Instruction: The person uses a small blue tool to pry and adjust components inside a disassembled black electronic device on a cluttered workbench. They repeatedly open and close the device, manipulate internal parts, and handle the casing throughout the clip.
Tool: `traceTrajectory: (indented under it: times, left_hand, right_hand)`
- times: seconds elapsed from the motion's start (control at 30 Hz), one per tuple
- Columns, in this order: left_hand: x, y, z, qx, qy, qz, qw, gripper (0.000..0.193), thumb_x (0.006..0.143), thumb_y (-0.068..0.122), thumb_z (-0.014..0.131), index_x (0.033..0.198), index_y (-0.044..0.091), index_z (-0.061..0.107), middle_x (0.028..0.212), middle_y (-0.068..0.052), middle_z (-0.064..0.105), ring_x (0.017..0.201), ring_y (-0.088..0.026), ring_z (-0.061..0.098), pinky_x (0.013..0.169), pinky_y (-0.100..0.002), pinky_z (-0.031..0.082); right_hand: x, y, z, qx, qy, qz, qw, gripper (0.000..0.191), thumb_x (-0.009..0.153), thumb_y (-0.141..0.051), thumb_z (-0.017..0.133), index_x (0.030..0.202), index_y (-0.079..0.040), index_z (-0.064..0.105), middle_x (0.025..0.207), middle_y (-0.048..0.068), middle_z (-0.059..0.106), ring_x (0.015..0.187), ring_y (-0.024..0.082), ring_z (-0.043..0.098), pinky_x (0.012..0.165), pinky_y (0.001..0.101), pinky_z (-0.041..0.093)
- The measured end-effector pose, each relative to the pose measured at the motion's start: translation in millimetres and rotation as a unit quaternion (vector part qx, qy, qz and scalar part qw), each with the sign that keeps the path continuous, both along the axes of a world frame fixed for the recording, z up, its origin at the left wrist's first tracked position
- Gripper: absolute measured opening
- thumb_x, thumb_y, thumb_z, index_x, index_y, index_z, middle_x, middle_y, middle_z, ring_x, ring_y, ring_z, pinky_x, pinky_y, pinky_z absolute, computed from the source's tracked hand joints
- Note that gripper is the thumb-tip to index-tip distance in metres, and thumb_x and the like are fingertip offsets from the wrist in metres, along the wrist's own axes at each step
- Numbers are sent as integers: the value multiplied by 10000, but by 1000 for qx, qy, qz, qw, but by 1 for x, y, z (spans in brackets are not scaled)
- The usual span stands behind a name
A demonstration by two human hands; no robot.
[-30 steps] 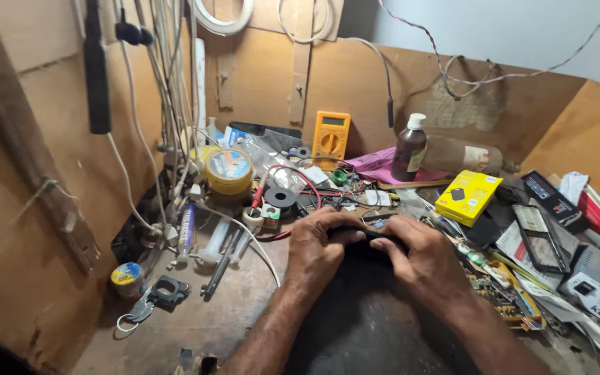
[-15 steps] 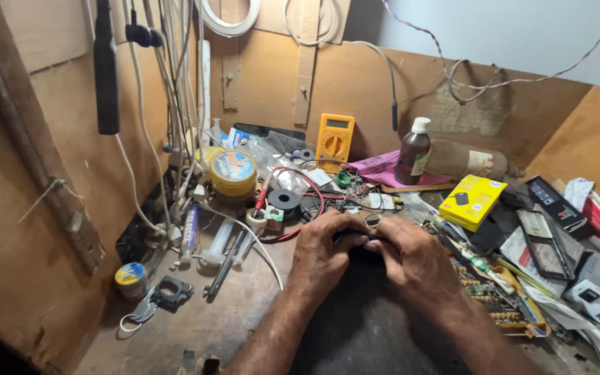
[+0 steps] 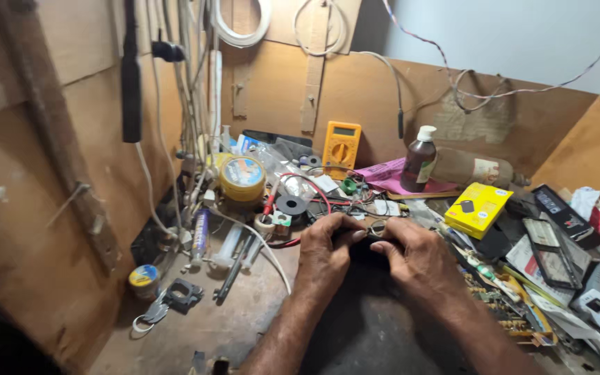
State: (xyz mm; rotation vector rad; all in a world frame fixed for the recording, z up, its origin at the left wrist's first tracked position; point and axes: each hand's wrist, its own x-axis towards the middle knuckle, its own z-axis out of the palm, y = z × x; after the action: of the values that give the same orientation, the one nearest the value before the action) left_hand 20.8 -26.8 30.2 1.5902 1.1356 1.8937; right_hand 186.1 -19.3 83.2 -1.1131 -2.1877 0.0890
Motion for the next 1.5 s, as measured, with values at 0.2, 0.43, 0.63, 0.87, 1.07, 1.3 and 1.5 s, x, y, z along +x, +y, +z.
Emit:
traceTrajectory:
  times: [0.2, 0.43, 0.63, 0.87, 1.07, 1.3, 1.5]
  left_hand:
    - [-4, -7, 5, -97, -55, 13, 994, 137, 802, 4, 771, 937, 24, 759, 849, -88, 797, 798, -124, 748, 745, -277, 575]
    - [-5, -8, 1, -41, -44, -37, 998, 196, 835, -54, 676, 990, 11, 777, 849, -86, 804, 798, -109, 737, 729, -281, 569]
    - [-6, -7, -4, -57, -46, -26, 997, 250, 798, -86, 655, 991, 4, 785, 859, -91, 811, 795, -113, 748, 739, -280, 586]
    - [-5, -6, -3, -42, -68, -40, 996, 253, 795, -98, 648, 982, 7, 783, 875, -73, 812, 836, -104, 756, 783, -272, 597]
    - [-5, 1, -4, -71, -79, -7, 994, 167, 824, -30, 723, 958, 35, 797, 838, -60, 813, 778, -90, 732, 739, -274, 579]
    - [-1, -7, 1, 10, 57, -21, 998, 207, 789, 2, 806, 988, 49, 774, 856, -79, 730, 832, -168, 708, 746, -302, 533]
    - [-4, -14, 8, 17, 32, -21, 999, 272, 748, -34, 799, 998, 74, 789, 818, -78, 728, 781, -197, 708, 714, -316, 539]
  right_hand:
    - [0, -1, 3, 9, -3, -7, 1000, 201, 850, -210, 710, 927, -25, 683, 937, 154, 729, 888, 374, 699, 761, 459, 529]
    - [-11, 11, 3, 27, -11, 80, 996, 176, 852, -146, 716, 959, -17, 663, 902, 161, 685, 855, 355, 673, 759, 450, 513]
    - [-18, 11, -5, 62, -24, 76, 995, 117, 798, -31, 694, 871, 0, 609, 828, 170, 634, 822, 357, 638, 740, 463, 483]
    - [-1, 10, -10, 95, -7, 82, 992, 220, 826, -90, 746, 1041, -53, 716, 968, 145, 722, 909, 317, 682, 787, 412, 520]
    - [36, 14, -23, -82, 164, -38, 982, 160, 822, -35, 746, 982, -41, 746, 852, 60, 780, 747, 123, 697, 624, 296, 556]
    - [42, 6, -17, -8, 127, 4, 992, 166, 806, 36, 735, 962, -19, 754, 840, 38, 769, 763, 80, 714, 671, 263, 569]
    - [35, -5, -11, -76, 215, 0, 974, 160, 816, 13, 786, 951, -8, 703, 830, 31, 773, 784, 86, 731, 708, 247, 596]
